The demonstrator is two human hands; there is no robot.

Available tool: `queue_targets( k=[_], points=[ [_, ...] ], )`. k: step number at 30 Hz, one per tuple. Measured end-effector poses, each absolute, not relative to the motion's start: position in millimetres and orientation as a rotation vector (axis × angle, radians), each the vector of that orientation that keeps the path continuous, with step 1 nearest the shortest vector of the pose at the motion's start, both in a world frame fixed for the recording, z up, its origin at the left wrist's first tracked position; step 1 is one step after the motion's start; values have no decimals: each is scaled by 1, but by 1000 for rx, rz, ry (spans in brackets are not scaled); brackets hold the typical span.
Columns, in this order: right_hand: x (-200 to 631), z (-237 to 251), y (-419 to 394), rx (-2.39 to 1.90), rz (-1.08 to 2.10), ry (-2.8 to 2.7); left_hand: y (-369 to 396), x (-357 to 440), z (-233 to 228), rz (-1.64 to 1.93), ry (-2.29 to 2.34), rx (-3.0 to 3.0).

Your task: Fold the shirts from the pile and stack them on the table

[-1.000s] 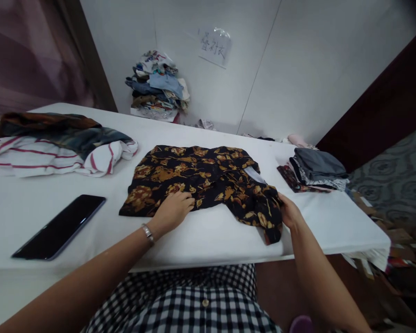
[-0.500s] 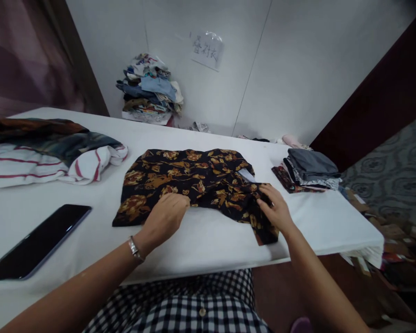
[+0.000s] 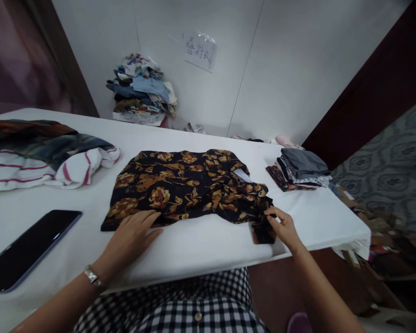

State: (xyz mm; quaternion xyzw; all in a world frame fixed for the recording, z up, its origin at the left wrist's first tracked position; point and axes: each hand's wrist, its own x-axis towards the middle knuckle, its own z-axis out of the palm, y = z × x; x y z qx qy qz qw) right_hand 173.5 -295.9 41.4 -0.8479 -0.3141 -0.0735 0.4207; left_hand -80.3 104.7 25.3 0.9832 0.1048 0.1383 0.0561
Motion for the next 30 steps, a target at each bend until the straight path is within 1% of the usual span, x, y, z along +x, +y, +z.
queue_targets(
  k=[3, 6, 11, 14, 17, 20, 22, 24, 27, 29, 30],
  points=[
    [184, 34, -296, -2103, -153, -433, 121, -87, 23, 364, 487, 3016],
    [201, 27, -287, -2108, -176, -276, 136, -94, 27, 310, 620, 3034],
    [222, 22, -267, -2341, -43, -398, 156, -111, 32, 200, 872, 3002],
    [230, 23, -258, -2430, 0, -490, 162, -115, 32, 196, 904, 2980],
    [234, 27, -255, -2298, -6, -524, 163, -110, 35, 236, 809, 2952],
    [232, 32, -262, -2015, -57, -345, 160, -106, 44, 286, 777, 2892],
    [226, 32, -270, -1809, -52, -163, 160, -106, 49, 338, 849, 2796],
    [219, 30, -276, -1678, 35, -62, 162, -106, 53, 333, 987, 2688],
    [219, 29, -270, -1667, 205, -118, 174, -92, 63, 223, 1165, 2572],
    [234, 40, -251, -1705, 202, -235, 186, -67, 81, 248, 1130, 2534],
    [246, 51, -239, -1726, 147, -300, 193, -51, 96, 295, 1077, 2522]
  ],
)
